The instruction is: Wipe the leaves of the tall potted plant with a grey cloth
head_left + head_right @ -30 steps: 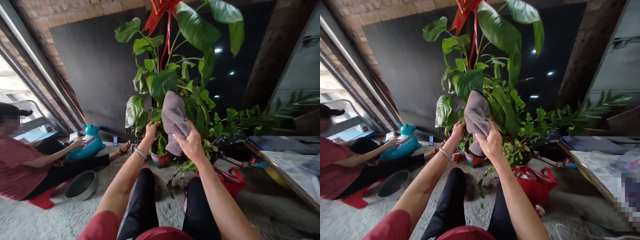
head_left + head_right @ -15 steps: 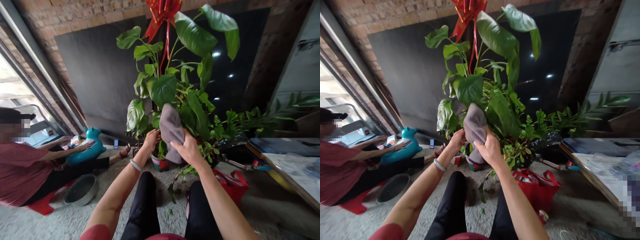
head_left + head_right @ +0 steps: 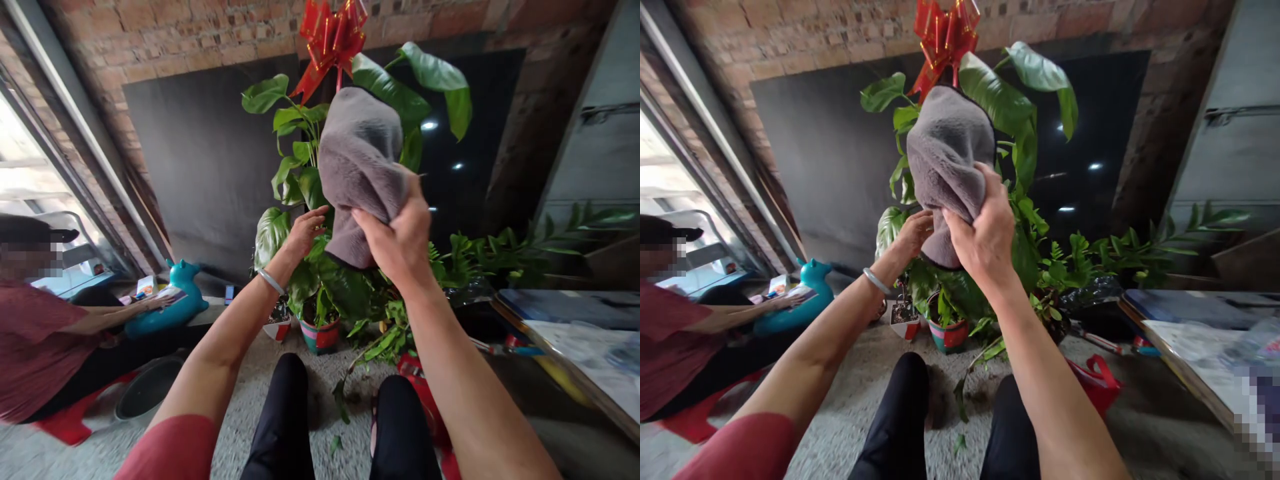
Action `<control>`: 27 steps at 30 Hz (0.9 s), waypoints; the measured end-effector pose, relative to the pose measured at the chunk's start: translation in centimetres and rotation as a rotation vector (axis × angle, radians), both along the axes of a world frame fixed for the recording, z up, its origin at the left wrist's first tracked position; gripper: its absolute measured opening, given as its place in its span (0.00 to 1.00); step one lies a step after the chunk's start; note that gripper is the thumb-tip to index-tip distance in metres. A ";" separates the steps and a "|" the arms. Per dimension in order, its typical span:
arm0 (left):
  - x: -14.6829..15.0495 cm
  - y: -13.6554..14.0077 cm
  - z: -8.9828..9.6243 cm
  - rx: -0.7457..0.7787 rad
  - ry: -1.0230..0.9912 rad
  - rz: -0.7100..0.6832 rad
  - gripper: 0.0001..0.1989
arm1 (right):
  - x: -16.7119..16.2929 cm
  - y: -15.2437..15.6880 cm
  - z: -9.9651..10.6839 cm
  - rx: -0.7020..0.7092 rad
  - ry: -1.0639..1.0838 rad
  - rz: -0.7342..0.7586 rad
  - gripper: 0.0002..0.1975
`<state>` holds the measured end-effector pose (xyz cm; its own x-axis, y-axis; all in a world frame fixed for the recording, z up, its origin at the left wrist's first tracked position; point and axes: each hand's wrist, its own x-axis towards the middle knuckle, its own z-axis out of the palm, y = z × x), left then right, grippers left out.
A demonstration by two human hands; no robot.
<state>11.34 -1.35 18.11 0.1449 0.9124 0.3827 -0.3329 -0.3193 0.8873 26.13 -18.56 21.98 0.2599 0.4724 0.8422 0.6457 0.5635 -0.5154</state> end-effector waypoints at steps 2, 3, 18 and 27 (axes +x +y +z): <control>0.0 0.3 -1.1 -0.035 -0.032 -0.068 0.14 | -0.1 2.1 -0.8 -0.148 -0.047 0.023 0.31; -0.4 0.1 -1.8 -0.040 -0.053 -0.064 0.15 | 0.0 2.4 -1.8 -0.262 -0.066 0.041 0.30; -1.0 -4.0 -6.4 -0.105 0.046 -0.139 0.11 | -0.7 5.3 -5.5 -0.264 -0.074 0.016 0.28; -14.7 -2.4 -9.0 -0.262 -0.066 0.696 0.11 | 3.0 -4.3 -14.9 -0.588 0.168 0.219 0.22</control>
<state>-3.40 -3.76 9.14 -0.5155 0.8473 0.1280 -0.1864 -0.2567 0.9484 29.10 -22.86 7.08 0.2111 0.8993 0.3830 0.4312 0.2660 -0.8622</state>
